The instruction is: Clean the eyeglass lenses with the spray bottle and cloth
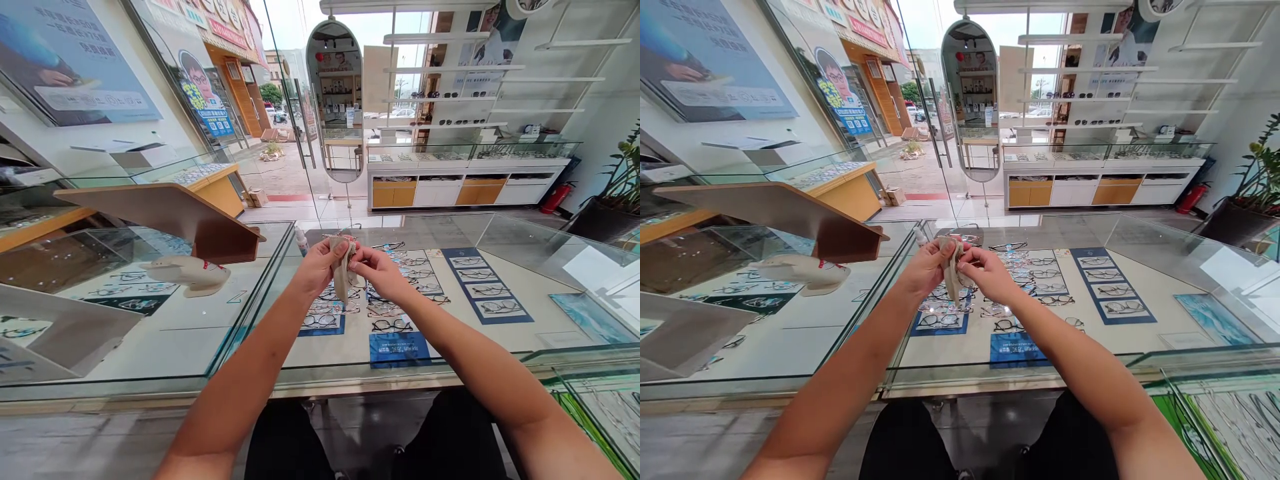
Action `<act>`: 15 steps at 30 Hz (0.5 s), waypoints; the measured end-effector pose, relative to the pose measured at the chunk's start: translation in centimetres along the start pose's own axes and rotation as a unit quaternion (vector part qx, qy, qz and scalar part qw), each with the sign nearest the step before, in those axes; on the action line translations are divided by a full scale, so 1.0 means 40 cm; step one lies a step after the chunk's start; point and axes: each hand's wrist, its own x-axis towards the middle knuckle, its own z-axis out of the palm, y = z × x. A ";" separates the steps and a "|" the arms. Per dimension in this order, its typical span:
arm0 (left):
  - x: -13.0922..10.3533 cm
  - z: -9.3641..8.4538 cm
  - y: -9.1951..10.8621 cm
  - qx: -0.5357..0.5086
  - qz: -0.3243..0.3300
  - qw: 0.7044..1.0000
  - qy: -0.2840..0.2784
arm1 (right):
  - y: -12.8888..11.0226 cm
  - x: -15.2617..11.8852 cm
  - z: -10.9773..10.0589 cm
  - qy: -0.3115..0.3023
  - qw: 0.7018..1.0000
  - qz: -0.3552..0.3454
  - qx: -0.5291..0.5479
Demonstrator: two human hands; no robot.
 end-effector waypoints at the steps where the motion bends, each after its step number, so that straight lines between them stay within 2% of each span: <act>1: -0.001 0.001 -0.001 0.010 0.002 1.000 -0.010 | 0.001 0.000 -0.001 0.005 1.000 -0.005 -0.003; 5: -0.003 0.004 -0.006 0.051 -0.011 0.998 -0.033 | -0.003 0.003 -0.011 0.011 1.000 0.002 0.005; 9: -0.001 0.000 -0.015 0.041 -0.004 0.999 -0.012 | -0.007 0.003 -0.017 0.015 1.000 0.026 0.003; 15: 0.003 -0.008 -0.020 0.042 0.035 0.998 -0.007 | -0.004 0.003 -0.014 0.022 0.999 0.018 0.029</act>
